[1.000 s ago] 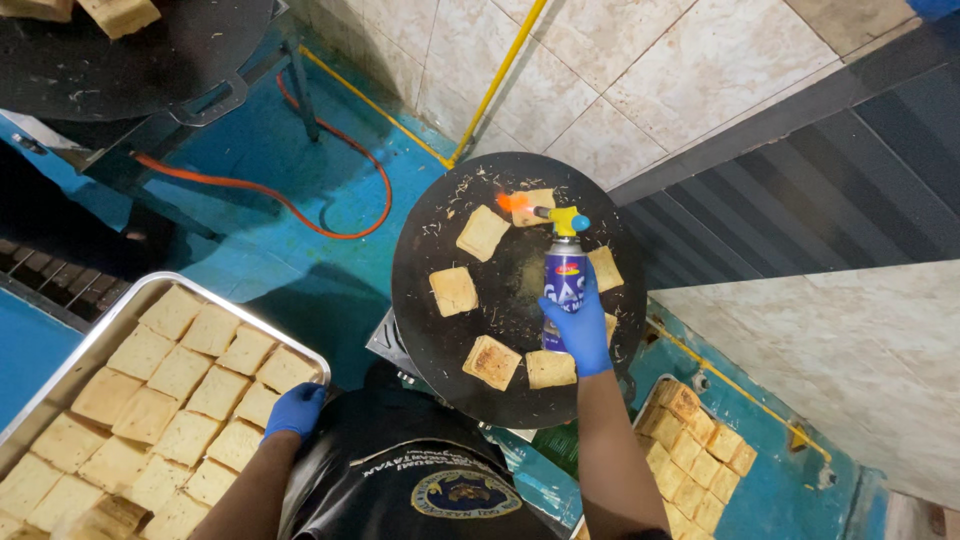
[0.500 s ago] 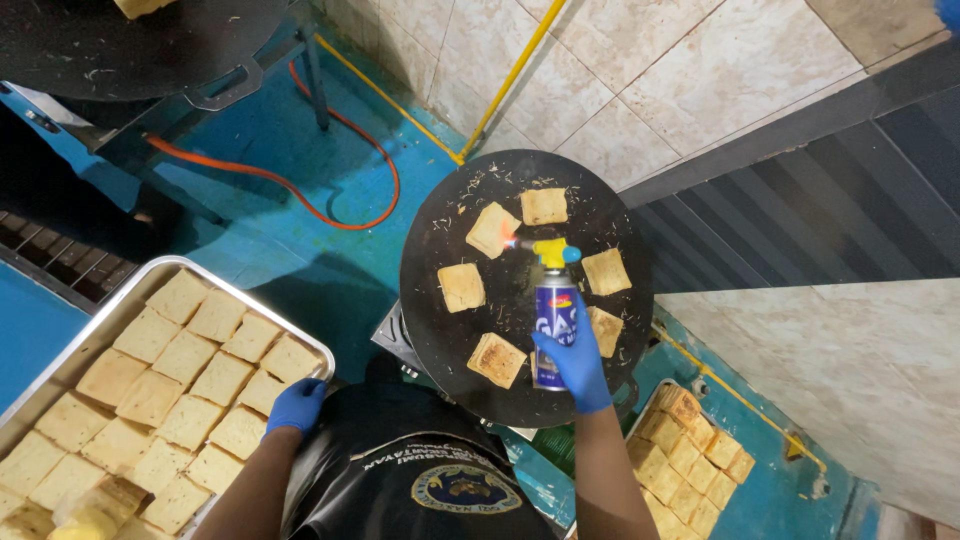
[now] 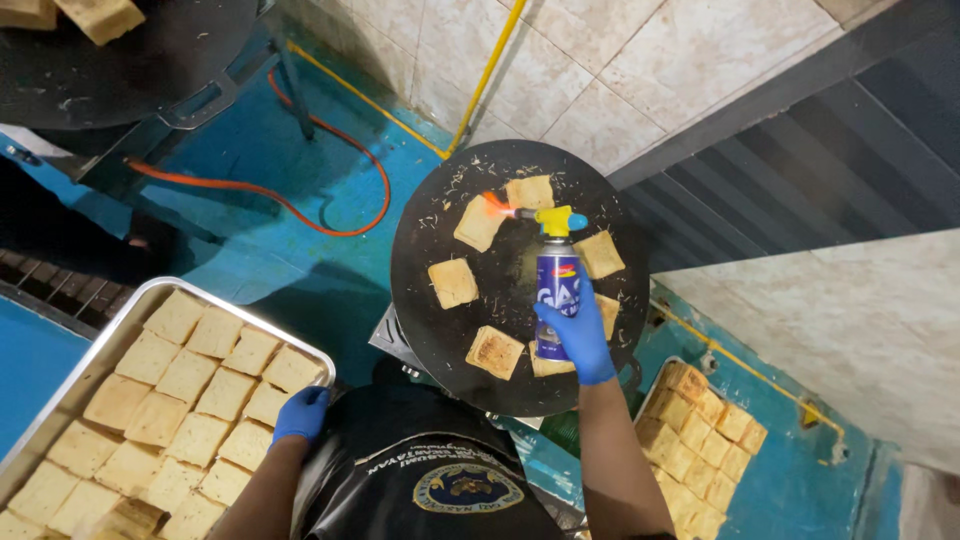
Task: The person fries cubes of tofu on a large flat griddle, placing raw cubes from a tray onto the pan, flipping them with tongs, and charring their surfaces with a handheld gas torch. They move browned tofu pieces to trays of finished tofu and reposition pieces on the griddle.
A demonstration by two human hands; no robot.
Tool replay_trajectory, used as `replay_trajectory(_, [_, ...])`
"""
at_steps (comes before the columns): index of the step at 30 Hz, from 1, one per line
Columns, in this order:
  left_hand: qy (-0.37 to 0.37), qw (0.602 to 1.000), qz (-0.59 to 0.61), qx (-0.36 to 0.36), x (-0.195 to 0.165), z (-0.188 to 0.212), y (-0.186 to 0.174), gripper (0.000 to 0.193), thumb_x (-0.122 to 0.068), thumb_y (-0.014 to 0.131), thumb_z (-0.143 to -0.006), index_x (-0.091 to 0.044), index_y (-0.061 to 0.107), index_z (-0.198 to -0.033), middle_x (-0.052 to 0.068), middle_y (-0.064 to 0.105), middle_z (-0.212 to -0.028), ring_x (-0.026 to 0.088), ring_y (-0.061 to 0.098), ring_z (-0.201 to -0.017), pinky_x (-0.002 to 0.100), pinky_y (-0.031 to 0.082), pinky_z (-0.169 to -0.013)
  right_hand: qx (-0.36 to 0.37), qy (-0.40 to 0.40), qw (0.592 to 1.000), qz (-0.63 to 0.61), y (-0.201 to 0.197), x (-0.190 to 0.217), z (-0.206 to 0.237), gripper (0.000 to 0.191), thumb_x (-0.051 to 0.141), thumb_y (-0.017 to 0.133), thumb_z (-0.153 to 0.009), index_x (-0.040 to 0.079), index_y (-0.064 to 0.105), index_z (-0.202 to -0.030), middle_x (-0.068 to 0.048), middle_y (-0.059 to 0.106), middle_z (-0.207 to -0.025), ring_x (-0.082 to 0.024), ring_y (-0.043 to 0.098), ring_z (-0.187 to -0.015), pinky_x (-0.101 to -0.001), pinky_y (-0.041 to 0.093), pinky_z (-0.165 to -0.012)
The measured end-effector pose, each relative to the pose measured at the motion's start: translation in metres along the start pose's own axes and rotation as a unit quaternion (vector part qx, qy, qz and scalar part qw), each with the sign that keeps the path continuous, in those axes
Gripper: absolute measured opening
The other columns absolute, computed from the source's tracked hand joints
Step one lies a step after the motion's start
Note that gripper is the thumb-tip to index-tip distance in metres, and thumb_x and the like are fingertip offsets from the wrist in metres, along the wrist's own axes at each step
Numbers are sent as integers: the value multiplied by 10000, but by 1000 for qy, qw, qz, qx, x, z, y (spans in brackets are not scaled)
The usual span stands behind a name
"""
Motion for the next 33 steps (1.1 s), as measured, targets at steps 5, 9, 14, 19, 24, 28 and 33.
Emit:
replay_trajectory(5, [-22, 1000, -7, 4, 2, -1, 0, 388, -387, 622, -941, -132, 757, -1201, 178, 747, -1191, 337, 694, -1149, 413, 521, -997, 40, 49, 998, -4, 14, 1, 31, 941, 24, 770, -760, 95, 320, -1583, -78, 665, -1147, -166, 676, -981, -339, 588, -849])
replay_trajectory(9, [-14, 1000, 0, 7, 0, -2, -1, 390, -383, 626, -938, -130, 757, -1204, 178, 754, -1182, 333, 703, -1140, 409, 527, -996, 76, 16, 997, -2, 25, 8, 47, 944, 26, 796, -784, 79, 308, -1591, -59, 640, -1271, -149, 655, -1074, -328, 567, -928])
replay_trajectory(14, [1, 1000, 2, -1, -4, -2, -1, 389, -379, 622, -939, -125, 757, -1201, 172, 751, -1191, 329, 699, -1144, 408, 524, -996, 57, 63, 996, 16, 19, -3, 31, 1022, 38, 804, -734, 114, 274, -1605, -90, 679, -1172, -173, 691, -989, -342, 591, -863])
replay_trajectory(19, [-1, 1000, 3, 1, -3, -2, -1, 388, -379, 626, -937, -121, 761, -1194, 170, 759, -1181, 318, 709, -1141, 400, 527, -996, 38, -13, 999, 20, 19, 6, -3, 998, 60, 820, -753, 91, 298, -1602, -78, 673, -1189, -159, 687, -1003, -329, 590, -868])
replay_trajectory(24, [-10, 1000, -4, 9, 3, -2, -4, 388, -389, 634, -935, -124, 762, -1187, 170, 759, -1168, 317, 706, -1136, 401, 523, -992, 27, -14, 999, 18, 26, 6, -8, 1003, 64, 822, -749, 86, 303, -1608, -86, 673, -1197, -159, 683, -1009, -331, 588, -866])
replay_trajectory(28, [-5, 1000, 1, 3, 4, -4, -6, 383, -387, 639, -933, -119, 762, -1176, 171, 764, -1160, 319, 718, -1119, 401, 532, -981, 34, 27, 998, 47, 29, 1, 9, 1030, 67, 832, -728, 97, 285, -1601, -86, 676, -1208, -163, 687, -1017, -332, 587, -882])
replay_trajectory(33, [-1, 1000, 0, -6, 4, -8, -5, 363, -385, 644, -930, -131, 771, -1156, 168, 752, -1164, 331, 697, -1120, 408, 521, -974, 77, 12, 996, 31, 33, 4, 28, 1008, 62, 826, -741, 83, 300, -1601, -77, 659, -1258, -159, 672, -1056, -329, 571, -915])
Point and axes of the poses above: each hand's wrist, its own z-axis away from the middle knuckle, its own y-axis out of the palm, x = y × z, the point moved 8 cm from there along -z, towards the middle knuckle
